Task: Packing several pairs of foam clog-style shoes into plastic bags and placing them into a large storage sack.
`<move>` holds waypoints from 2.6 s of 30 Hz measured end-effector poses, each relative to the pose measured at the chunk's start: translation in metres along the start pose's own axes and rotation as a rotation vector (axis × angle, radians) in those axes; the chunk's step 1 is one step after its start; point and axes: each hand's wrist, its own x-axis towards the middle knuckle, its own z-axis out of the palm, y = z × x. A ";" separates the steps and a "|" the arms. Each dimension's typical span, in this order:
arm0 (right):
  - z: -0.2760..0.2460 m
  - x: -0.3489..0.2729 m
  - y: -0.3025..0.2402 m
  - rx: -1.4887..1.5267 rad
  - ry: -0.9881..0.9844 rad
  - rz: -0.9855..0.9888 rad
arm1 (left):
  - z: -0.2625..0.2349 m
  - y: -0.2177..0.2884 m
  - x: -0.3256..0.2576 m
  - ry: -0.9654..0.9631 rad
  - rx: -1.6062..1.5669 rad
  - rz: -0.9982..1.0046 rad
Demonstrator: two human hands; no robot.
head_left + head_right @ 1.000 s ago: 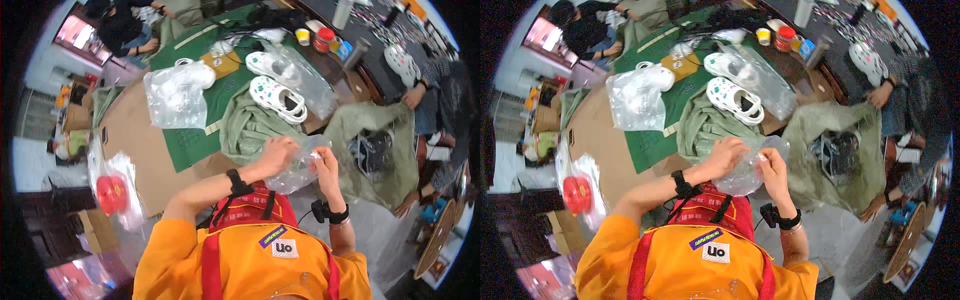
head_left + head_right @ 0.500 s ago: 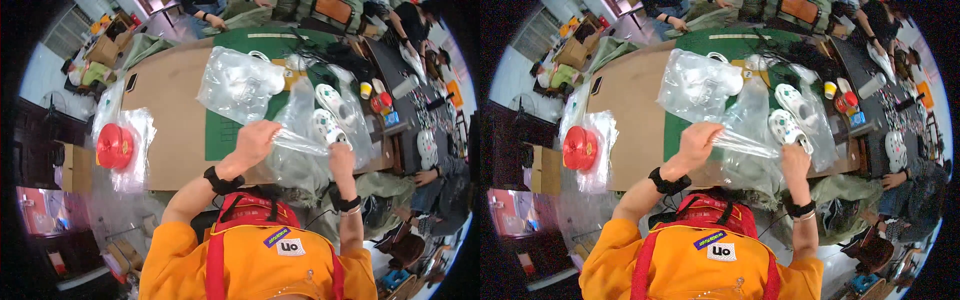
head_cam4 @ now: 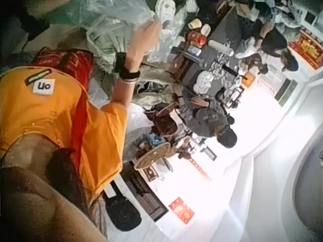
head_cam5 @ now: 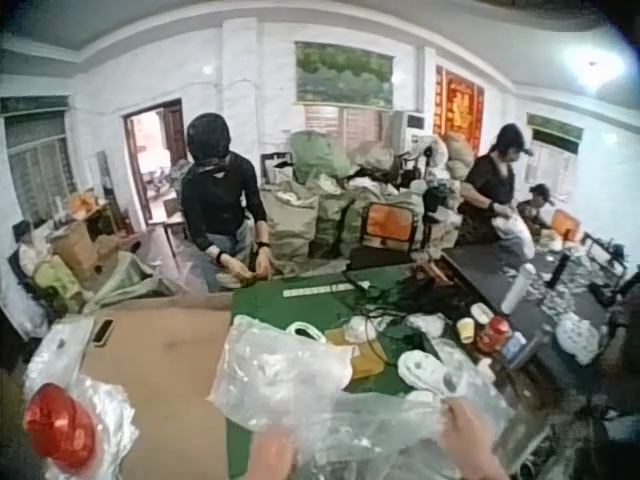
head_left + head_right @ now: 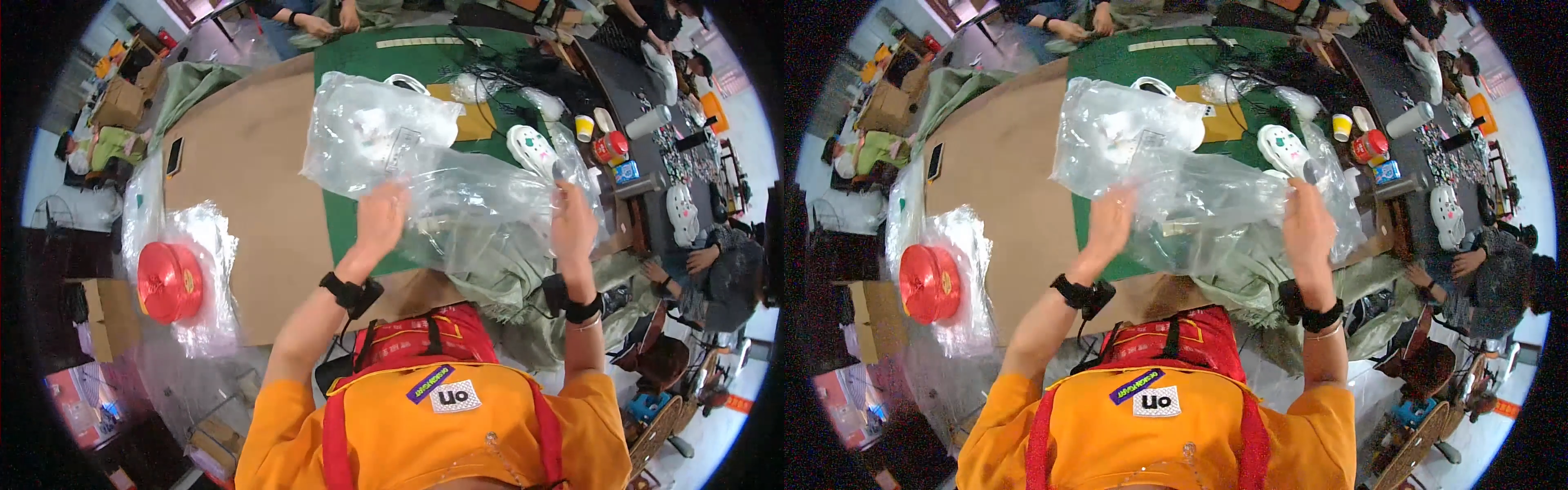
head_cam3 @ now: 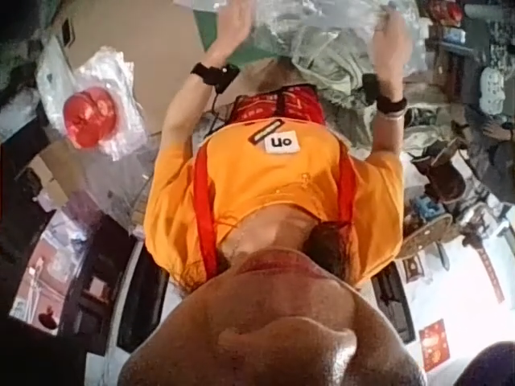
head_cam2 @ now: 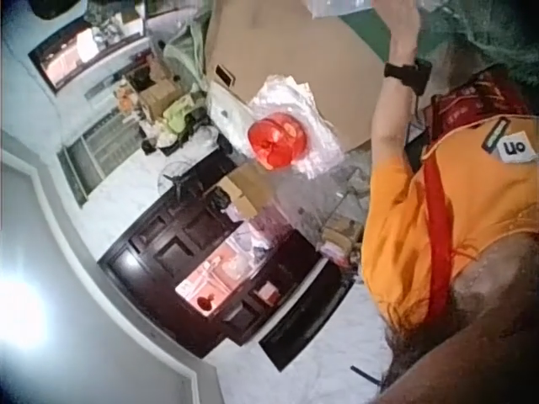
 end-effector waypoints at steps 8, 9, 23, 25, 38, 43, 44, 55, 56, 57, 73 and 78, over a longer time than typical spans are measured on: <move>0.012 -0.027 0.034 0.311 -0.894 -0.365 | 0.066 -0.060 -0.033 -0.988 -0.271 -0.291; 0.012 -0.027 0.038 0.356 -0.931 -0.312 | 0.058 -0.053 -0.016 -1.019 -0.369 -0.278; -0.011 -0.010 0.129 0.316 -0.792 0.005 | 0.106 -0.132 0.037 0.553 -0.637 -1.398; -0.009 -0.013 0.124 0.329 -0.777 -0.041 | 0.118 -0.149 0.037 0.758 -0.757 -1.440; 0.023 0.035 0.085 0.744 -0.778 -0.041 | -0.011 -0.183 -0.110 0.954 -0.647 -1.114; 0.031 0.061 0.057 0.643 -0.570 0.170 | 0.009 -0.215 -0.171 0.653 -0.072 -0.962; 0.030 0.066 0.050 0.642 -0.589 0.153 | 0.011 -0.208 -0.168 0.672 -0.069 -0.978; 0.003 0.101 0.048 0.626 -0.103 0.090 | -0.040 -0.149 -0.128 -0.457 -0.263 -1.269; -0.003 0.104 0.048 0.594 -0.032 0.059 | -0.042 -0.148 -0.121 -0.566 -0.134 -1.215; -0.004 0.108 0.056 0.592 0.027 0.006 | -0.048 -0.138 -0.105 -0.590 -0.026 -1.142; -0.027 0.044 0.023 0.389 -0.594 -0.190 | 0.048 -0.144 0.199 -0.271 0.411 -0.144; -0.004 -0.004 0.050 0.341 -0.531 -0.117 | 0.075 -0.157 0.231 -0.515 0.619 -0.229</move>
